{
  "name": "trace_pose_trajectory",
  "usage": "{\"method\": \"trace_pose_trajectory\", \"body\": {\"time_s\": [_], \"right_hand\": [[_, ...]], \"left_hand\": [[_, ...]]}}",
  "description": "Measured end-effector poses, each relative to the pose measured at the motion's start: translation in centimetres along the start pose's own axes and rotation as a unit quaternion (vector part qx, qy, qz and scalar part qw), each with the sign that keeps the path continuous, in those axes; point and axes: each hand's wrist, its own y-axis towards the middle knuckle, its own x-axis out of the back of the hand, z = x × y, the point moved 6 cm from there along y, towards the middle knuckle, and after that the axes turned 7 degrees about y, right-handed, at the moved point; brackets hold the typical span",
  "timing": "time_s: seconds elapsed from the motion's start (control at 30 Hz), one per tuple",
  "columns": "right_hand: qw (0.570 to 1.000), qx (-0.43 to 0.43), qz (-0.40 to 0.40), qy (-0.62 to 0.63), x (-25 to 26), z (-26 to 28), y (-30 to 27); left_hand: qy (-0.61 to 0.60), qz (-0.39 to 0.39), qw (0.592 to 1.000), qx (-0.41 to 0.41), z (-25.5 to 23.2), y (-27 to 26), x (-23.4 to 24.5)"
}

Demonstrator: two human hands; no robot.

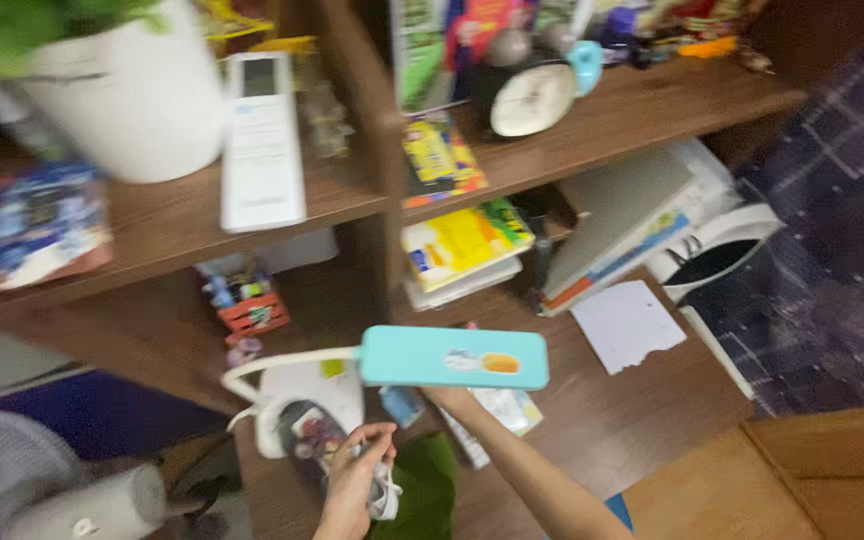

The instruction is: The person organizes small items on a wooden shelf, picking up and placing down cards, a toy truck, and a water bottle. They also handle a book and a green cloth. The person then walks to a small table and picks up a water bottle before returning to the shelf.

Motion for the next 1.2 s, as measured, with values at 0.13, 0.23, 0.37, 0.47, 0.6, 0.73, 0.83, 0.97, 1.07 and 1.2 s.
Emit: {"method": "trace_pose_trajectory", "body": {"time_s": [0.13,0.23,0.37,0.47,0.6,0.73,0.83,0.97,1.07,1.2], "right_hand": [[0.895,-0.426,0.067,0.112,2.9,-12.7,-2.5],[0.736,-0.637,0.088,0.212,2.1,-20.2,-6.3],[0.884,-0.445,0.078,0.116,-3.0,-26.4,-3.8],[0.858,-0.399,0.314,0.076,-9.2,-30.5,-5.0],[0.76,-0.349,0.536,0.119,-12.9,-33.2,-9.7],[0.822,-0.338,0.456,0.053,-13.9,-34.2,-10.1],[0.876,-0.333,0.35,-0.003,-11.2,-33.8,-9.6],[0.916,-0.319,0.241,0.034,-4.4,-29.4,-9.3],[0.929,-0.313,0.185,0.069,1.4,-24.4,-7.7],[0.898,-0.406,0.155,0.071,9.1,-19.0,-4.4]], "left_hand": [[0.04,0.015,0.999,-0.003,4.5,3.2,-2.7],[0.074,0.021,0.996,0.05,8.8,5.8,-2.8],[0.046,0.013,0.999,0.024,12.0,8.5,-1.8],[0.209,0.037,0.977,-0.02,11.1,10.0,-0.1],[0.186,-0.065,0.98,0.038,11.0,10.6,1.2],[0.113,-0.108,0.987,-0.018,10.0,8.8,1.0],[0.135,-0.114,0.984,0.024,8.8,7.9,-0.4],[0.126,-0.035,0.991,-0.01,5.9,5.0,-4.6],[0.066,-0.053,0.996,0.014,4.6,0.7,-6.4],[0.052,0.006,0.999,0.001,2.5,-4.2,-8.5]]}}
